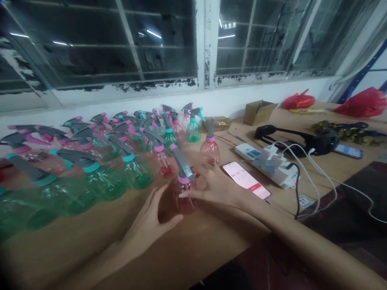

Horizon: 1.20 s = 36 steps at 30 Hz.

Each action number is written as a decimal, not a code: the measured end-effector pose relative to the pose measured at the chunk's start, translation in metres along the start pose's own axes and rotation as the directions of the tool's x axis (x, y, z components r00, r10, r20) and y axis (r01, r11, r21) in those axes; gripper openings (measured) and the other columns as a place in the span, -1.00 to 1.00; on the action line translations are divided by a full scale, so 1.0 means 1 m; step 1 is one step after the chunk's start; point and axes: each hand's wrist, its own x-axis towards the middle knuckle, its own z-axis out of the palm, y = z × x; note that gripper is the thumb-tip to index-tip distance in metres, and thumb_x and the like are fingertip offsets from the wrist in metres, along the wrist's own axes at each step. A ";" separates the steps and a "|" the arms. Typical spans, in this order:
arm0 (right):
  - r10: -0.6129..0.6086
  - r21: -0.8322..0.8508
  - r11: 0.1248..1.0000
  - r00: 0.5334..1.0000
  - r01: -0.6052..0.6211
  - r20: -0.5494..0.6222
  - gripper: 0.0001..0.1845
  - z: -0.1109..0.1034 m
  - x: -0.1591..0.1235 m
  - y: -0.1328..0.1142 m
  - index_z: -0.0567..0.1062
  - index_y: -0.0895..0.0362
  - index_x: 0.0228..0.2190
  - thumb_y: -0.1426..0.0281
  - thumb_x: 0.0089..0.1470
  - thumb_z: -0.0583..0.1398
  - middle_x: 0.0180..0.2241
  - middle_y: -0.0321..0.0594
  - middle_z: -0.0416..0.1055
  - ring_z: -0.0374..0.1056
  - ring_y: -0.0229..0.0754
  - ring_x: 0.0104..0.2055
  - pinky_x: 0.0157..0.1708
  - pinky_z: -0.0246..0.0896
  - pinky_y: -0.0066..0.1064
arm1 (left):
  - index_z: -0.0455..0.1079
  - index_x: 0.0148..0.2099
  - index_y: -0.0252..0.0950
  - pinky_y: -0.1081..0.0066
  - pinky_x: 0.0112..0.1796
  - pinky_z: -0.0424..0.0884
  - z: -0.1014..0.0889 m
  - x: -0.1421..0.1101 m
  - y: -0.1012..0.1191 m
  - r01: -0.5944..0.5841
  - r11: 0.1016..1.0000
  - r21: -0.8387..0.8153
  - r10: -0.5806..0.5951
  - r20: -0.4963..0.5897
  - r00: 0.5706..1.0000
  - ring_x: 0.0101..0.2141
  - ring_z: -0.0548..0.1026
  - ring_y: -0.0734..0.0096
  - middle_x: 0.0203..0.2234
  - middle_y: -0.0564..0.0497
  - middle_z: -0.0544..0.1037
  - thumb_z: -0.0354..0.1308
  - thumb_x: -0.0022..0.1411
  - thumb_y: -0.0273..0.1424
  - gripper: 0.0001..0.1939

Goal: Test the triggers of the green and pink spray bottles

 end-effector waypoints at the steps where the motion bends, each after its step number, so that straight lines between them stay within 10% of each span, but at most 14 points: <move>1: -0.012 0.008 1.000 0.999 0.011 0.037 -0.50 -0.001 -0.004 -0.003 0.46 0.11 -0.17 0.00 -0.02 0.23 -0.20 -0.15 0.52 0.40 -0.01 -0.11 -0.04 0.22 -0.13 | -0.07 0.29 -0.20 -0.04 0.04 0.27 0.001 0.000 0.002 0.012 1.000 -0.010 -0.012 0.011 1.000 0.14 0.25 -0.03 0.17 -0.21 0.22 0.21 0.14 -0.25 -0.24; 12: -0.009 0.296 0.955 0.997 -0.015 0.078 -0.24 0.001 -0.012 -0.021 0.23 0.02 0.10 0.12 -0.11 0.33 0.01 -0.16 0.38 0.30 0.02 0.04 0.03 0.21 -0.10 | -0.09 0.31 -0.15 -0.01 -0.01 0.34 0.016 -0.013 0.007 -0.014 0.983 -0.184 0.025 0.061 0.998 0.09 0.33 0.02 0.13 -0.14 0.31 0.25 0.14 -0.27 -0.20; 26: 0.096 0.550 0.835 0.988 -0.015 -0.119 -0.72 0.023 0.016 -0.037 0.41 0.08 -0.37 0.14 -0.01 0.26 -0.49 -0.38 0.26 0.20 -0.28 -0.45 -0.43 0.18 -0.41 | -0.03 0.26 -0.21 -0.02 0.10 0.20 0.022 -0.007 0.005 0.009 0.975 -0.224 0.009 0.080 0.997 0.14 0.24 0.00 0.11 -0.19 0.28 0.31 0.08 -0.23 -0.19; 36: 0.195 0.619 0.785 0.962 -0.035 -0.193 -0.79 0.038 0.022 -0.031 0.44 0.03 -0.38 0.18 -0.01 0.27 -0.39 -0.30 0.40 0.35 -0.17 -0.30 -0.22 0.29 -0.31 | -0.13 0.33 -0.12 -0.08 0.08 0.20 0.015 -0.005 -0.011 -0.009 0.993 -0.122 0.026 0.140 0.990 0.16 0.20 -0.09 0.20 -0.17 0.20 0.32 0.06 -0.11 -0.06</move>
